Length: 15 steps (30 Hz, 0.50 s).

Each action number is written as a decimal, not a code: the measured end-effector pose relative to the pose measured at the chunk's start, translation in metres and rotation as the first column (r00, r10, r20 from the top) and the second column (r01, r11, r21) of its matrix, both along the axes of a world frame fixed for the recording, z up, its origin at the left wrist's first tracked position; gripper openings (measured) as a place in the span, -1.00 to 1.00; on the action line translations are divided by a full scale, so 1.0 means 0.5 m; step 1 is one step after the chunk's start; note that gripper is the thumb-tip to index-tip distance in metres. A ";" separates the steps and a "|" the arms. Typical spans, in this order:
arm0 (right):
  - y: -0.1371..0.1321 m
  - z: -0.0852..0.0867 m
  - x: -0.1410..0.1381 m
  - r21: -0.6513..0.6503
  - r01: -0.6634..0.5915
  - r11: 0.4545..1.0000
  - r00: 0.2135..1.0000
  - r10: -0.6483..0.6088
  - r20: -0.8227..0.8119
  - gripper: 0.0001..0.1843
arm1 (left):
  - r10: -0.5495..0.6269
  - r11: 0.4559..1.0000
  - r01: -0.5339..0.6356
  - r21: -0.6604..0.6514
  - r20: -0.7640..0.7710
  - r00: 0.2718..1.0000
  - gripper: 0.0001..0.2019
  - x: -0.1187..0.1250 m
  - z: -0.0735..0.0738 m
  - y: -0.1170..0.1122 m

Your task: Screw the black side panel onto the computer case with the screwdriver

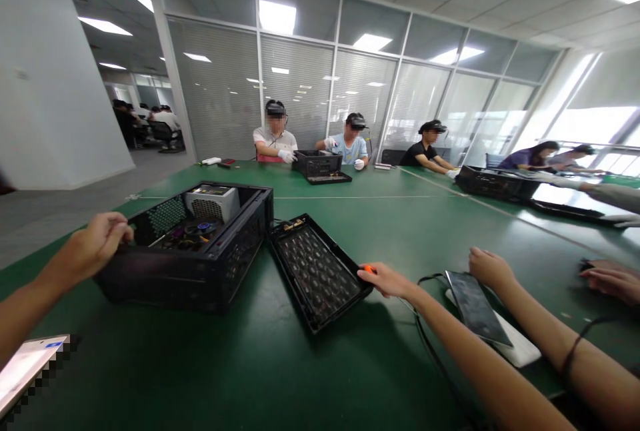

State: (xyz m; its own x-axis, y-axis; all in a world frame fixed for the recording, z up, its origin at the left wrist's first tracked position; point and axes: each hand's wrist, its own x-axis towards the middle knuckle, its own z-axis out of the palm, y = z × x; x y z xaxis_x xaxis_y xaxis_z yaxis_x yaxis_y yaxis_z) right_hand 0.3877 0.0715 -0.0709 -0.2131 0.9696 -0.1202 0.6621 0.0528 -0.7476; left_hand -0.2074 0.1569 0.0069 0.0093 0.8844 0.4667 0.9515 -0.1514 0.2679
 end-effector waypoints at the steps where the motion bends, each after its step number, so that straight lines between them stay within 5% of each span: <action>1: -0.012 -0.007 -0.016 -0.026 -0.016 1.000 1.000 0.016 -0.012 -0.61 | -0.020 1.000 0.020 -0.003 0.016 1.000 -0.81 -0.010 0.001 0.014; 9: -0.089 -0.013 -0.116 -0.129 0.035 0.991 0.998 -0.041 -0.044 -0.53 | 0.058 0.998 -0.058 -0.030 0.017 0.998 -0.78 -0.075 0.000 0.092; 15: -0.079 -0.015 -0.118 -0.149 0.055 0.987 0.998 -0.049 0.040 -0.61 | 0.070 0.995 -0.075 0.058 0.094 0.993 -0.81 -0.010 0.015 0.065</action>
